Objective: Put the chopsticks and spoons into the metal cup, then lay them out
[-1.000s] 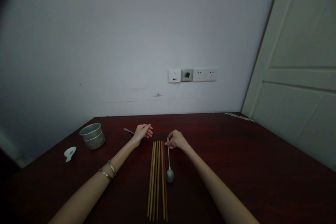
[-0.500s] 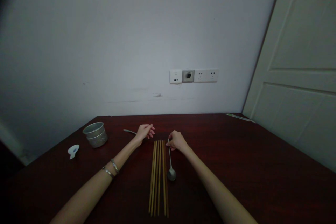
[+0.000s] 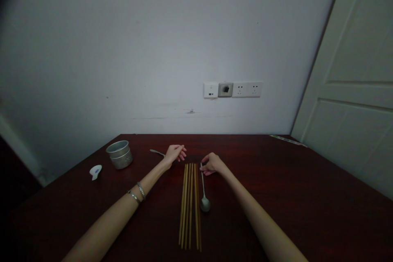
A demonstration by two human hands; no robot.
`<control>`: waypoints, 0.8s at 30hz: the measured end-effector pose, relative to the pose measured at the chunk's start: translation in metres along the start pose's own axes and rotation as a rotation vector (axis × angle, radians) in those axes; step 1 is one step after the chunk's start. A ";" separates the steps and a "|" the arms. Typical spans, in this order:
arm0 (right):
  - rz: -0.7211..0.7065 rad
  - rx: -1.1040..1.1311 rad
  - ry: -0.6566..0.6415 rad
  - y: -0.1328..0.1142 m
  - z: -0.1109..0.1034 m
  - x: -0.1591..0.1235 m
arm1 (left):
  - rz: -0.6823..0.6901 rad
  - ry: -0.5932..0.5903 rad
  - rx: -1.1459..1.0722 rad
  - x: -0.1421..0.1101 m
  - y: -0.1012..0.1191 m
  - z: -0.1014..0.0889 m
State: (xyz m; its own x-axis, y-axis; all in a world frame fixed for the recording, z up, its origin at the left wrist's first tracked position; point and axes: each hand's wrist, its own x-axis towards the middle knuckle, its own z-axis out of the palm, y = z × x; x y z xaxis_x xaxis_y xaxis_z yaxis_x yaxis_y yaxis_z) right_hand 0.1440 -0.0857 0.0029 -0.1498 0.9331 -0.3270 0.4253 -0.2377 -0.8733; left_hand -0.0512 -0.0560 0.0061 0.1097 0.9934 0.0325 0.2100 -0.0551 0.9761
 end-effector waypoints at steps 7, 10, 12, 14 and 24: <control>-0.008 0.060 -0.035 0.003 -0.002 0.000 | -0.013 -0.007 0.010 0.001 -0.002 0.001; -0.008 0.058 -0.055 0.005 -0.001 0.003 | -0.002 -0.016 -0.009 0.001 -0.002 0.002; -0.005 0.062 -0.055 0.005 -0.001 0.006 | -0.003 -0.017 -0.022 0.001 -0.002 0.003; -0.015 0.065 -0.012 0.006 -0.002 0.008 | -0.001 -0.016 -0.030 0.001 0.000 0.004; -0.358 0.175 0.533 0.052 -0.045 0.031 | 0.152 -0.087 -0.028 -0.010 0.061 -0.019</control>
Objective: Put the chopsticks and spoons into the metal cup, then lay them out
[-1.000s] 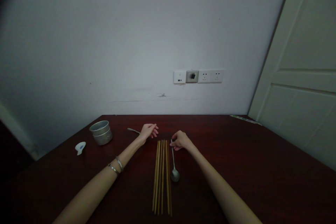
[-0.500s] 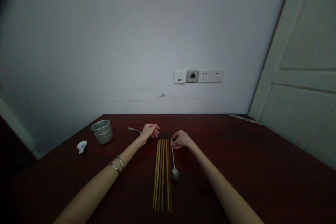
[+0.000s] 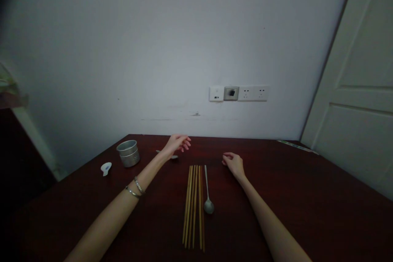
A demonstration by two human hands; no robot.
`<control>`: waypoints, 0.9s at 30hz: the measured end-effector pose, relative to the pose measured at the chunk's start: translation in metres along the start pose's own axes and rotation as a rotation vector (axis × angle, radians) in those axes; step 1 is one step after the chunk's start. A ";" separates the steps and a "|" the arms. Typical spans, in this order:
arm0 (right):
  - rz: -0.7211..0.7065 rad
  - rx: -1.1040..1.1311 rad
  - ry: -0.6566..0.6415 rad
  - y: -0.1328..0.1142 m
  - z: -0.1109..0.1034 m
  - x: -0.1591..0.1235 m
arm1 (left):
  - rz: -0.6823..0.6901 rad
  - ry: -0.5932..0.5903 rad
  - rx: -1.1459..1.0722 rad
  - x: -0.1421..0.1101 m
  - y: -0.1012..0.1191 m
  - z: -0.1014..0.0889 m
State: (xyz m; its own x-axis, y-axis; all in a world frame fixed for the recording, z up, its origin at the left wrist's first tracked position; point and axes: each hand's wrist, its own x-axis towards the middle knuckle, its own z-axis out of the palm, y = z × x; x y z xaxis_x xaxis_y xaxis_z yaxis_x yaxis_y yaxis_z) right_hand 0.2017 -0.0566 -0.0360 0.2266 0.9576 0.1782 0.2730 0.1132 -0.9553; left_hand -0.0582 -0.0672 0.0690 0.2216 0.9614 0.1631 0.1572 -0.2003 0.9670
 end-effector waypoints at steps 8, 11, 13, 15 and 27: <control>-0.029 -0.092 -0.033 0.005 -0.001 0.000 | -0.293 0.104 0.385 0.002 -0.002 -0.065; -0.032 -0.124 -0.041 0.007 -0.001 0.002 | -0.454 0.145 0.445 -0.003 -0.019 -0.085; -0.042 -0.143 -0.044 0.009 -0.002 0.003 | -0.536 0.156 0.462 -0.008 -0.029 -0.094; -0.052 -0.152 -0.041 0.011 -0.002 0.003 | -0.595 0.153 0.475 -0.012 -0.039 -0.098; -0.033 -0.159 -0.033 0.003 -0.005 -0.003 | -0.619 0.182 0.594 -0.005 -0.066 -0.081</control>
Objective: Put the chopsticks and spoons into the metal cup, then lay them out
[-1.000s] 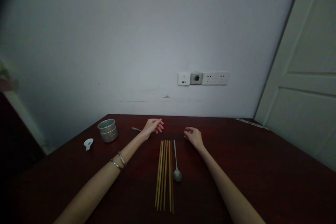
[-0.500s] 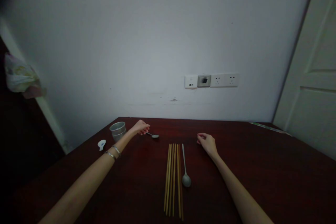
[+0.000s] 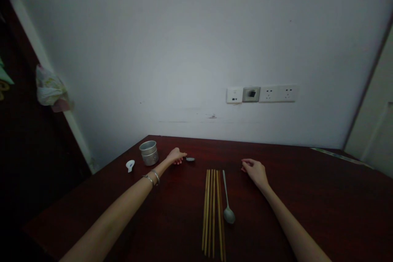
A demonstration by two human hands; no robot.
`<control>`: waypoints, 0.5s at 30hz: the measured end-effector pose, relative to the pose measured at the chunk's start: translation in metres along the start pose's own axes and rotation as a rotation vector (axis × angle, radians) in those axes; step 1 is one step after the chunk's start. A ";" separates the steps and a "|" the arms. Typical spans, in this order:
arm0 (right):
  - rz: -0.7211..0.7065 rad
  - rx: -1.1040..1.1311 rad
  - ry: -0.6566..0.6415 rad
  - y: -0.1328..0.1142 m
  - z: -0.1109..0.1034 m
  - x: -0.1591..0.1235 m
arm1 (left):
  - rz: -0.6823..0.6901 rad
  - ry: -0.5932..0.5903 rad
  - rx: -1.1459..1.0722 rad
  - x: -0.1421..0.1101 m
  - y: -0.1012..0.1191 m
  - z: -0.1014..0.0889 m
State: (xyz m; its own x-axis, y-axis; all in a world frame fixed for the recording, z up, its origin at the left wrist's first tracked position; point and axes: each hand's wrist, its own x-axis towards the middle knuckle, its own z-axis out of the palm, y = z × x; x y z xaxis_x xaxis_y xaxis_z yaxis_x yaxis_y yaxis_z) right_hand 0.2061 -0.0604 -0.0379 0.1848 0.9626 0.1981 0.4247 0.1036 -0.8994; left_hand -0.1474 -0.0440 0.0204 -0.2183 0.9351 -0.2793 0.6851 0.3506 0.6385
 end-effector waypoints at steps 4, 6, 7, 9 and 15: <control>0.016 -0.009 -0.004 -0.002 0.000 0.000 | -0.002 0.059 -0.033 -0.003 0.003 0.003; 0.007 -0.013 -0.001 -0.002 0.000 -0.001 | -0.030 0.076 -0.063 -0.004 0.005 0.004; 0.000 -0.014 0.001 -0.002 0.000 -0.001 | -0.042 0.077 -0.075 -0.003 0.005 0.004; -0.005 -0.019 0.009 -0.002 0.000 -0.001 | -0.052 0.073 -0.092 -0.002 0.004 0.005; -0.013 -0.036 0.000 0.006 0.001 0.004 | -0.034 0.082 -0.138 0.001 0.001 0.007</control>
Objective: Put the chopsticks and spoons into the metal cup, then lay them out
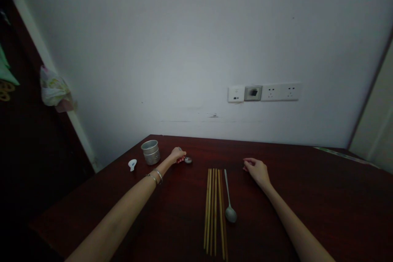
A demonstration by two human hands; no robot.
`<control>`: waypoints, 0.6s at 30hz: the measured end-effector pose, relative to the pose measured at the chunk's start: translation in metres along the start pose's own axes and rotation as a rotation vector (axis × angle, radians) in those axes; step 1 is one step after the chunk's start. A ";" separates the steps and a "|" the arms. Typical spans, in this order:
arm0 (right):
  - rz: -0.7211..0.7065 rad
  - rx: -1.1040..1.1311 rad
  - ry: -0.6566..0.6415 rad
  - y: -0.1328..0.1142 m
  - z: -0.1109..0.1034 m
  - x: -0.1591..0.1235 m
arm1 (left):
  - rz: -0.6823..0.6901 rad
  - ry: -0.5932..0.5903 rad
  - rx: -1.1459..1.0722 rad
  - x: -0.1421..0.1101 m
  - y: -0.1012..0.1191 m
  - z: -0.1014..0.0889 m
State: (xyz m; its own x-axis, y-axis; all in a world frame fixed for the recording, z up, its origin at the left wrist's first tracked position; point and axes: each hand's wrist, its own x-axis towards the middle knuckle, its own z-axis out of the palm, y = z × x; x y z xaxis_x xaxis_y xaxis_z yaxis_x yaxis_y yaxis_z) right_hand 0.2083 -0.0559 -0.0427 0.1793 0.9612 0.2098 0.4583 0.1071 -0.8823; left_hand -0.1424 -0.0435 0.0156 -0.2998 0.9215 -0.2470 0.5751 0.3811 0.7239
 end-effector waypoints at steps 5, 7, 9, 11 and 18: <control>0.003 0.029 0.004 0.001 0.002 0.001 | 0.112 0.006 -0.031 -0.010 0.010 0.002; 0.009 0.044 0.006 0.001 0.002 0.001 | 0.175 -0.007 -0.037 -0.018 0.022 0.005; 0.029 0.078 -0.006 -0.001 0.003 0.001 | 0.260 -0.024 -0.019 -0.029 0.036 0.010; 0.073 0.151 -0.031 -0.005 0.002 0.002 | 0.359 -0.049 0.022 -0.042 0.051 0.018; 0.156 0.468 -0.119 -0.068 -0.015 -0.005 | 0.706 -0.124 0.086 -0.098 0.083 0.056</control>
State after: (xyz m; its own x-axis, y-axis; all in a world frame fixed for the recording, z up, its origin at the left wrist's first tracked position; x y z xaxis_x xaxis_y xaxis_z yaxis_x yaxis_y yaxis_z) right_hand 0.1893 -0.0715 0.0222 0.1017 0.9942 0.0352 -0.0097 0.0364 -0.9993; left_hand -0.0222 -0.0981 0.0639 0.2508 0.9500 0.1858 0.6594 -0.3082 0.6857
